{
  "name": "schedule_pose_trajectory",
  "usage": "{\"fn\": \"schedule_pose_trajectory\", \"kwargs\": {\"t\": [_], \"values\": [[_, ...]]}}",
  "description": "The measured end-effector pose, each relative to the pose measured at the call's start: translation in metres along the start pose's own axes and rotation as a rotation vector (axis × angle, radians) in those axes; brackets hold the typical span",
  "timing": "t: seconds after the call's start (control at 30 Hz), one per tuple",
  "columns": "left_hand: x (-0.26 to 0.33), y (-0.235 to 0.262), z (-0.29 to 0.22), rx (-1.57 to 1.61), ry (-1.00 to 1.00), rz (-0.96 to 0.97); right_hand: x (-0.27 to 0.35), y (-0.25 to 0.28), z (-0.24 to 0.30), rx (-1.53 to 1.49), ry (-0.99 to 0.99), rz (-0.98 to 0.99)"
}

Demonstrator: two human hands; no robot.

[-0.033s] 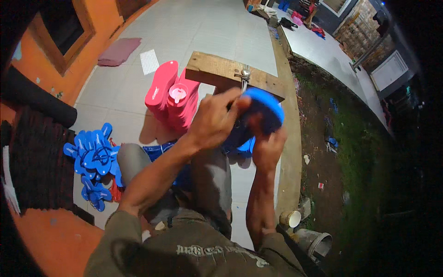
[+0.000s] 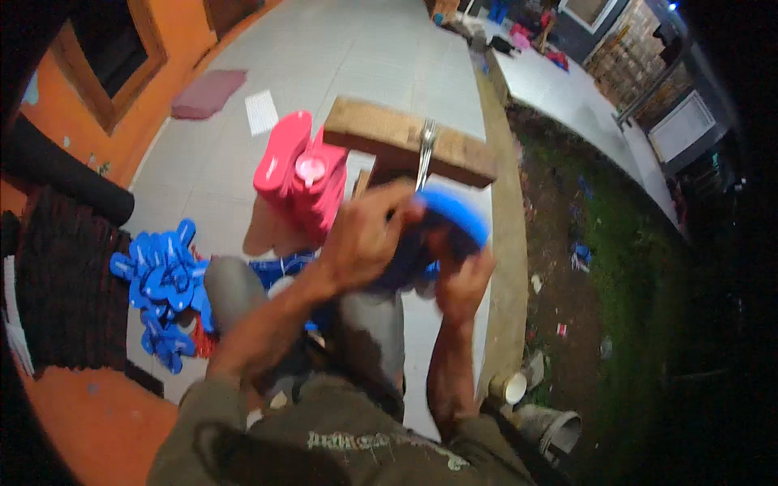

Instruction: The person attaches straps to flip-flop soles using a wooden jig, pulling the straps through the holes in the soles by hand.

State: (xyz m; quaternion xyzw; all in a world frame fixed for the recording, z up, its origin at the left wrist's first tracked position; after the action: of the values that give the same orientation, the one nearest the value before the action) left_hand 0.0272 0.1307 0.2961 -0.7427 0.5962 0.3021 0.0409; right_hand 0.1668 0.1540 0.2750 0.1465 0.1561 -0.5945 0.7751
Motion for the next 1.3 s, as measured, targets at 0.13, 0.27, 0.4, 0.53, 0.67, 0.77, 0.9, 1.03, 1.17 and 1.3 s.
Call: {"fn": "schedule_pose_trajectory", "kwargs": {"t": [0.13, 0.27, 0.4, 0.53, 0.67, 0.77, 0.9, 1.03, 1.17, 1.3], "values": [[0.012, -0.004, -0.002, 0.002, -0.044, -0.047, 0.009, -0.003, -0.004, -0.227, -0.11, -0.077], [-0.003, -0.005, -0.001, 0.044, -0.05, 0.067, -0.008, 0.008, 0.005, -0.159, -0.14, -0.019], [-0.005, -0.004, 0.003, -0.022, 0.001, -0.028, -0.01, 0.007, -0.01, -0.113, -0.09, -0.102], [0.051, 0.001, -0.003, -0.334, -0.046, -0.098, 0.038, -0.008, 0.006, 0.178, 0.042, -0.102], [0.068, -0.003, 0.031, -0.294, -0.098, -0.02, 0.118, 0.015, -0.026, -0.073, 0.022, 0.221], [0.135, -0.009, 0.025, -0.026, 0.163, 0.059, 0.093, -0.01, -0.038, 0.082, -0.013, 0.156], [0.102, -0.007, 0.036, 0.08, 0.234, -0.098, 0.086, 0.002, -0.043, -0.069, -0.219, 0.03], [0.105, -0.006, 0.04, -0.523, -0.038, -0.237, 0.088, -0.003, -0.056, -0.159, -0.179, -0.144], [0.125, -0.022, 0.053, -0.239, 0.094, 0.0, 0.089, -0.008, -0.067, -0.123, -0.291, -0.113], [0.162, -0.007, 0.045, 0.027, 0.336, 0.249, 0.089, -0.022, -0.075, -0.093, -0.289, -0.055]]}}
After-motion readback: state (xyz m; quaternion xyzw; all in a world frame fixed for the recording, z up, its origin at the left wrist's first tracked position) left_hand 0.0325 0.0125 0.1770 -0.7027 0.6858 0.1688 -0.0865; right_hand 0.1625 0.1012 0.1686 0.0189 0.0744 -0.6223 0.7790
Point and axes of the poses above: each hand's wrist, its own x-axis away from the middle knuckle, its own y-axis out of the back of the hand, z = x × y, the point moved 5 cm from there along -x, towards the middle knuckle, and after that the axes turned 1 degree about z, right-handed, at the moved point
